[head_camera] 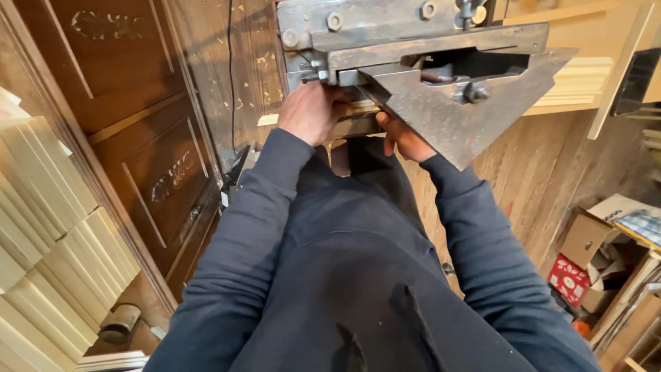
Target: Joining wooden picture frame segments using a frame joining machine.
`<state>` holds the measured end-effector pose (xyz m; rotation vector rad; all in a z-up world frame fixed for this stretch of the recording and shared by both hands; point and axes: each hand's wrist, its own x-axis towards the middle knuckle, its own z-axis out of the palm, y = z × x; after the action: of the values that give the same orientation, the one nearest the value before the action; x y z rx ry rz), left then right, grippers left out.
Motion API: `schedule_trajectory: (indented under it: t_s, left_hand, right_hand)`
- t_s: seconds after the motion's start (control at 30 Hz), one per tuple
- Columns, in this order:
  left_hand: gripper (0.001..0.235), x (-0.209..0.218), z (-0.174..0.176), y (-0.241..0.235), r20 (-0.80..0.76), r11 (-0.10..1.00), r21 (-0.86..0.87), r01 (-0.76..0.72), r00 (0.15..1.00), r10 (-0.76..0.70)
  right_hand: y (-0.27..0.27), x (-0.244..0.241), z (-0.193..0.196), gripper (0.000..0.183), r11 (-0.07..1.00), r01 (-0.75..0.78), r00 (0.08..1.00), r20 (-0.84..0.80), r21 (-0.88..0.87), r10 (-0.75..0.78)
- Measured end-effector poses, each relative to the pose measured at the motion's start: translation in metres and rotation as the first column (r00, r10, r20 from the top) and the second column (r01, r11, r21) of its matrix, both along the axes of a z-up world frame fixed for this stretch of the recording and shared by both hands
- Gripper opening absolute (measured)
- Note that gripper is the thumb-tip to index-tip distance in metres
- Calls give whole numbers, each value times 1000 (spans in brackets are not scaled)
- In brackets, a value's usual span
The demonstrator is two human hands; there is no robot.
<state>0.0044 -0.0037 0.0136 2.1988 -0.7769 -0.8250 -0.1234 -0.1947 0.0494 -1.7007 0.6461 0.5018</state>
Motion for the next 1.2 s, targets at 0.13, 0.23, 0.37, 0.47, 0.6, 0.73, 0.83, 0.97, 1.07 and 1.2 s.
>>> schedule_trajectory:
  t_s: [0.13,0.23,0.37,0.47,0.6,0.73,0.83,0.97,1.07,1.2]
  left_hand:
    - [23,-2,-6,-1,-46,1000,7,-8,999,8]
    - [22,-1,-9,-1,-13,1000,-16,0,1000,0]
    - [21,-3,-7,-1,-5,996,-86,9,1000,-10]
    - [20,-3,-7,-2,-1,995,-102,-1,1000,1]
    - [20,-2,-6,-3,-12,996,-90,-9,1000,8]
    - [20,-2,-7,-3,-20,991,-130,-16,1000,14]
    - [19,-3,-9,-2,-12,990,-141,-7,1000,5]
    - [18,-1,-11,-3,11,992,-127,15,1000,-14]
    - [19,-2,-10,-3,3,993,-117,27,1000,-27]
    - [21,-2,-7,-3,-37,994,-103,20,999,-24]
  right_hand:
    - [-13,-14,-14,24,966,112,993,14,235,-119]
    - [-22,-18,-24,31,872,195,974,15,449,-226]
    - [-35,-30,-34,43,670,283,933,-33,687,-360]
    - [-44,-37,-43,53,470,319,892,-93,823,-442]
    - [-58,-46,-66,64,566,267,912,-15,780,-409]
    - [-78,-35,-99,83,42,373,920,-363,927,-146]
    - [-79,-37,-102,82,31,344,936,-340,938,-97]
    - [-67,-47,-82,71,234,294,938,-233,927,-257]
    - [-63,-51,-76,67,336,308,912,-176,890,-370]
    - [-46,-52,-62,44,942,-25,990,142,336,-24]
